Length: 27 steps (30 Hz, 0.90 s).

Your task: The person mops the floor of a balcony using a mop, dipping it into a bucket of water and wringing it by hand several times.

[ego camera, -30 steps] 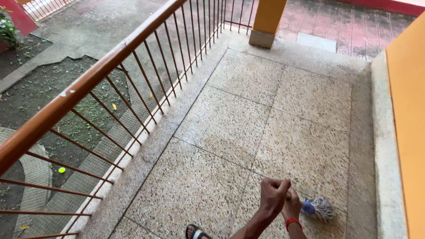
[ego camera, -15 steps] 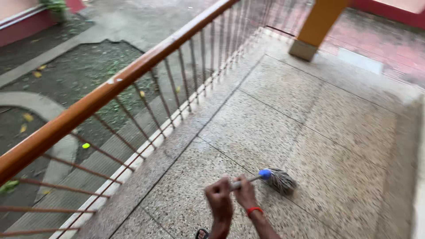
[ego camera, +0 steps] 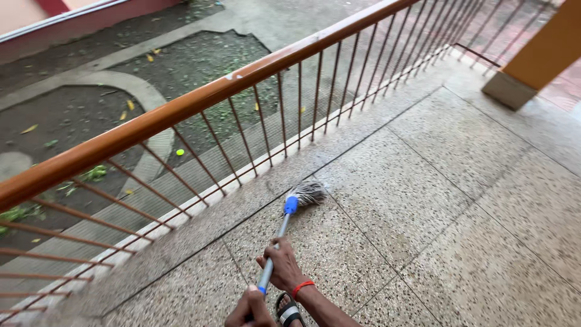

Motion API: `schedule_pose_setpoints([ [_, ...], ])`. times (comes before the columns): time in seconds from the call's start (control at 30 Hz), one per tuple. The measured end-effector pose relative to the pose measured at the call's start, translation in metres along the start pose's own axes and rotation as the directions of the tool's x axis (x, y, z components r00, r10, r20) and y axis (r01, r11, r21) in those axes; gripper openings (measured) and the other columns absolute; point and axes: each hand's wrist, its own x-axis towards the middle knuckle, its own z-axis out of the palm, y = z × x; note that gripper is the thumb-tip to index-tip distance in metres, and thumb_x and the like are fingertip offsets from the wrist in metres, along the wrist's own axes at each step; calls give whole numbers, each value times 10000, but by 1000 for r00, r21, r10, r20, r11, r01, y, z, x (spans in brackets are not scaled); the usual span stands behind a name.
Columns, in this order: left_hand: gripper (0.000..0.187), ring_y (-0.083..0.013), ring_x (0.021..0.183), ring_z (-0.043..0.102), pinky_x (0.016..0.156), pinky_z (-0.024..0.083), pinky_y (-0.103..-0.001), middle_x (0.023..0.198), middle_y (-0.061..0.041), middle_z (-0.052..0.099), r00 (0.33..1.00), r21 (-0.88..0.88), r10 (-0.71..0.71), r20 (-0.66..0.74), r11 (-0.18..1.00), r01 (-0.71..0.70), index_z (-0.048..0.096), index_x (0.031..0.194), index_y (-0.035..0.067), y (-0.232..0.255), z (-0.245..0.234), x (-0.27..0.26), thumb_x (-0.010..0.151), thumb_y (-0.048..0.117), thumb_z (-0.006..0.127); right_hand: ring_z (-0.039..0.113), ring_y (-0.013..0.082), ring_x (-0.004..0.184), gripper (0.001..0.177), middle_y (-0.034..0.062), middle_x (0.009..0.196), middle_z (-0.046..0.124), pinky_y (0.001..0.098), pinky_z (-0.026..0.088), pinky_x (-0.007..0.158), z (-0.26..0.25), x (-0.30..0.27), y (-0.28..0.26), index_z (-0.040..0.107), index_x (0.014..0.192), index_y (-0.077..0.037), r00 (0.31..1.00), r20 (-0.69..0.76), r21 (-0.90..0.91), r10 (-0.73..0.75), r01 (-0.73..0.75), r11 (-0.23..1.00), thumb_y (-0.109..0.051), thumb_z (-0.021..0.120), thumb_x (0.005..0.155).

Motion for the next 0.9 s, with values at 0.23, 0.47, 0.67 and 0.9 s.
schedule_pose_setpoints([
  [0.23, 380, -226, 399, 518, 416, 394, -407, 453, -87, 525, 812, 507, 580, 67, 681, -528, 568, 491, 67, 29, -16, -51, 863, 61, 647, 610, 299, 728, 425, 124, 752, 605, 468, 541, 764, -10, -31, 30, 605, 680, -49, 811, 556, 117, -183, 141, 983, -327, 672, 995],
  [0.47, 404, -179, 395, 442, 408, 319, -372, 518, -60, 505, 832, 536, 351, -429, 840, -78, 513, 531, 79, -1, -19, -108, 883, 68, 709, 659, 309, 697, 259, 136, 695, 664, 472, 545, 723, -17, -85, 60, 669, 644, -88, 644, 726, 47, -240, 302, 952, -229, 712, 857],
  [0.67, 397, -132, 351, 412, 409, 295, -340, 423, -45, 487, 885, 490, 201, -421, 871, 35, 444, 485, 102, -100, -21, -126, 786, 25, 691, 689, 329, 673, 105, 164, 723, 696, 457, 586, 687, -17, -142, 114, 713, 723, -96, 611, 791, -81, -43, 174, 981, -135, 671, 811],
  [0.9, 335, -57, 357, 507, 286, 370, -290, 526, 43, 576, 993, 328, 113, -46, 940, -92, 602, 564, 117, -140, 36, -119, 894, 60, 603, 725, 343, 806, 118, 173, 838, 752, 477, 570, 805, -78, -179, 152, 788, 847, -102, 667, 688, -206, 286, -198, 958, -161, 688, 825],
])
